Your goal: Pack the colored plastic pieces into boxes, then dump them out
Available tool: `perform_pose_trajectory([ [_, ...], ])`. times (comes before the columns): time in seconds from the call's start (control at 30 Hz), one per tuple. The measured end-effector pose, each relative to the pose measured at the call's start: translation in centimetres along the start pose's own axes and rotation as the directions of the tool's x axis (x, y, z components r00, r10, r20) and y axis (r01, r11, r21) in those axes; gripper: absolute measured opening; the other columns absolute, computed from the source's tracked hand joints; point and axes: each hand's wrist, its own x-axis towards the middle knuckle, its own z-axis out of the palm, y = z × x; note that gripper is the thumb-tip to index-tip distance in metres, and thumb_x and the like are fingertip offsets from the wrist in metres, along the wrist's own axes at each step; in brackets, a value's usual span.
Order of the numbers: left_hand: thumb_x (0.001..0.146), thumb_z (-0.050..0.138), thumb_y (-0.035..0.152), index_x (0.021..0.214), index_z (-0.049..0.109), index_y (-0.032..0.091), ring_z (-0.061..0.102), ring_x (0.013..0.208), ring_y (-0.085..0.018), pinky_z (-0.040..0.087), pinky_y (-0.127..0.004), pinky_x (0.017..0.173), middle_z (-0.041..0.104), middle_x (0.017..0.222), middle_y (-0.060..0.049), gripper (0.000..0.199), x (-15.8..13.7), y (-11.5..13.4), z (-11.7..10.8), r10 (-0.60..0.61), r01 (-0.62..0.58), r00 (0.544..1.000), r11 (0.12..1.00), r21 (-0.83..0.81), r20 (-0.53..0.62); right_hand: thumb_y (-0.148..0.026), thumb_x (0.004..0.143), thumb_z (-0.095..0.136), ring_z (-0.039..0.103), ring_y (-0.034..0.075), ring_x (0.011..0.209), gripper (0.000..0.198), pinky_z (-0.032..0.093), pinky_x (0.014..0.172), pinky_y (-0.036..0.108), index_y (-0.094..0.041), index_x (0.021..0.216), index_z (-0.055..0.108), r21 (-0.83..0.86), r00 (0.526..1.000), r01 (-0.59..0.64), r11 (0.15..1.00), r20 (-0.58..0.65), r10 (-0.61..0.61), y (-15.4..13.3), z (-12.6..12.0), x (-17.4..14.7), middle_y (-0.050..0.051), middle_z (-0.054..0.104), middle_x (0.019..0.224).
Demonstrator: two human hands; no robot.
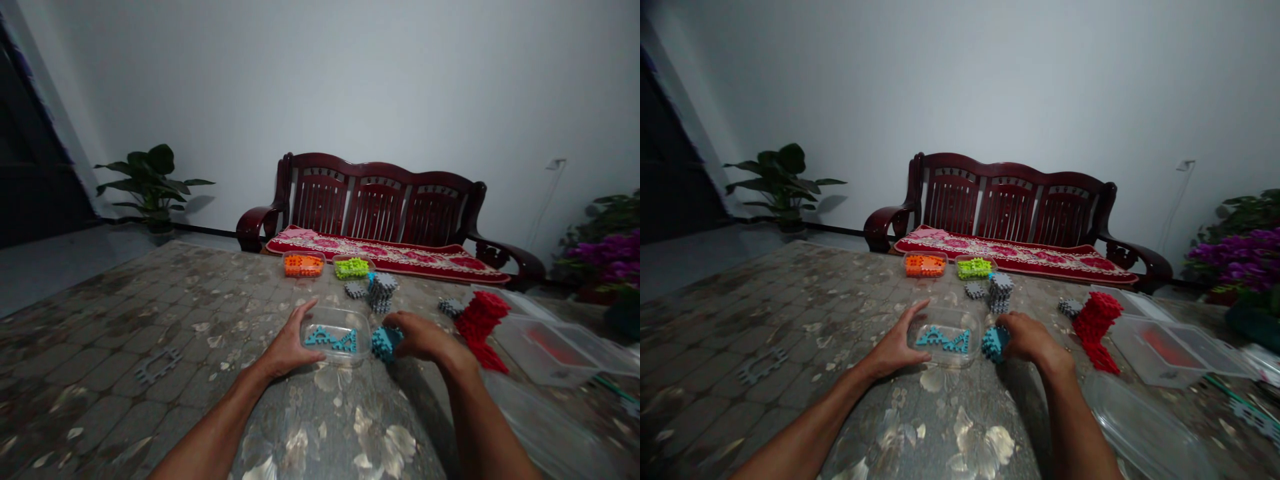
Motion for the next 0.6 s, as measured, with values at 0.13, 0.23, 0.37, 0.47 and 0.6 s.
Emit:
perform_pose_trajectory([
  [0.13,0.056,0.085,0.013,0.152,0.035,0.024,0.047,0.137,-0.033,0.035,-0.049,0.118,0.039,0.154,-0.013,0.109,0.0,0.1,0.0,-0.004,0.004,1.0,1.0,-0.01,0.003,-0.017,0.067,0.069,0.064,0.024,0.099,0.039,0.045,0.081,0.03,-0.025,0.105,0.071,0.023,0.999,0.045,0.999,-0.03,-0.044,0.4,-0.3,0.0,0.005,0.072,0.109],
  [0.23,0.056,0.085,0.013,0.152,0.035,0.024,0.047,0.137,-0.033,0.034,-0.05,0.119,0.039,0.155,-0.013,0.108,0.0,0.2,0.1,0.002,-0.002,1.0,1.0,0.0,0.002,-0.018,0.071,0.065,0.064,0.024,0.104,0.047,0.047,0.086,0.031,-0.024,0.117,0.068,0.079,0.996,0.081,0.994,-0.049,-0.077,0.6,-0.4,0.0,0.006,0.07,0.116],
  [0.37,0.059,0.086,0.016,0.153,0.035,0.026,0.049,0.136,-0.032,0.037,-0.05,0.117,0.039,0.155,-0.013,0.108,-0.1,0.0,0.1,0.008,-0.008,1.0,1.0,-0.007,0.0,-0.016,0.066,0.068,0.06,0.028,0.119,0.063,0.046,0.097,0.035,-0.025,0.129,0.065,0.105,0.996,0.083,0.991,-0.053,-0.078,1.0,0.1,0.4,0.008,0.064,0.134],
  [0.47,0.059,0.087,0.018,0.153,0.035,0.026,0.05,0.135,-0.032,0.039,-0.05,0.116,0.04,0.154,-0.013,0.108,-0.1,0.0,0.1,0.014,-0.014,1.0,1.0,-0.018,0.008,-0.014,0.065,0.068,0.057,0.028,0.126,0.069,0.044,0.104,0.037,-0.026,0.132,0.064,0.091,0.996,0.077,0.993,-0.044,-0.073,1.7,0.7,0.9,0.008,0.063,0.138],
  [0.6,0.058,0.087,0.017,0.152,0.035,0.026,0.049,0.135,-0.033,0.038,-0.05,0.117,0.039,0.155,-0.012,0.107,-0.1,0.0,0.1,0.008,-0.008,1.0,1.0,-0.017,0.007,-0.017,0.074,0.063,0.062,0.027,0.121,0.059,0.046,0.101,0.035,-0.023,0.133,0.064,0.121,0.997,0.044,0.992,-0.067,-0.036,2.9,1.2,1.7,0.009,0.065,0.137],
])
